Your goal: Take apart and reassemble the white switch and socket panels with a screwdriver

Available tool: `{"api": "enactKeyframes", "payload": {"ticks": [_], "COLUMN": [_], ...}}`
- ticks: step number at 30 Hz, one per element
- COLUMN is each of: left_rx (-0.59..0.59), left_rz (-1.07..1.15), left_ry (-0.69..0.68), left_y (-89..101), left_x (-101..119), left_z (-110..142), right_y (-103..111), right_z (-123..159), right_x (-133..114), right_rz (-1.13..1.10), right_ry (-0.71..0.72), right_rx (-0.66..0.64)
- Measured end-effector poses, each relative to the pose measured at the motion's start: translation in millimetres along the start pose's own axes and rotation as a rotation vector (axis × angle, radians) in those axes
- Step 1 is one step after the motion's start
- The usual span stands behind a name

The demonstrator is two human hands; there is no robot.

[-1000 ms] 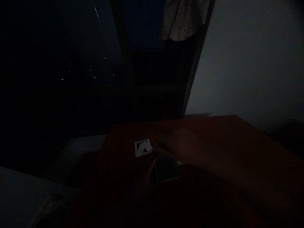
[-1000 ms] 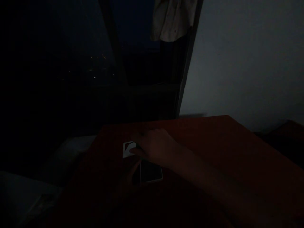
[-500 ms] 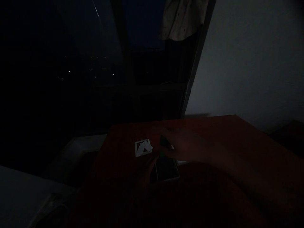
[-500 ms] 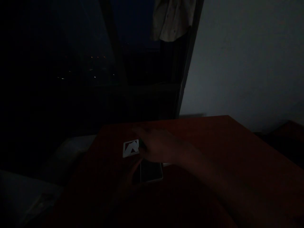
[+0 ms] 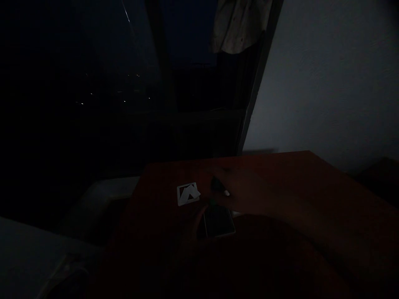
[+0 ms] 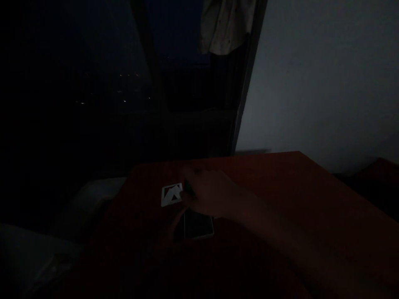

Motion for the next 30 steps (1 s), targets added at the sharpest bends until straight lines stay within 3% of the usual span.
{"api": "enactKeyframes", "payload": {"ticks": [3,9,15,21,26,30], "left_rx": [0.002,0.003,-0.004,-0.001,0.002,-0.003], "left_rz": [0.003,0.01,0.009,0.012,0.015,0.012], "left_ry": [0.0,0.01,0.022,0.016,-0.001,-0.012], "left_y": [1.0,-0.2,-1.7,-0.8,0.0,1.4], "left_x": [1.0,1.2,-1.7,0.1,0.9,3.2], "left_z": [0.0,0.3,-0.6,-0.6,-0.9,-0.4], "right_y": [-0.5,0.0,0.9,5.4,2.9,3.1], "right_z": [-0.5,3.1,1.0,6.3,3.3,3.9], "right_x": [0.8,-2.2,-1.1,-3.1,-0.9,-1.3], "right_rz": [0.126,0.038,0.194,-0.06,0.117,0.035], "right_ry": [-0.09,0.003,-0.074,0.079,-0.058,0.048], "right_rx": [0.021,0.024,0.019,0.008,0.029,0.013]}}
Point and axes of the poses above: each hand's wrist, its own z-axis away from the middle knuckle, its own y-axis out of the back of the hand, x = y × z, the point moved 3 cm from there along -z, towards the middle knuckle, and after that the axes turned 10 degrees about z, right-handed, at the moved point
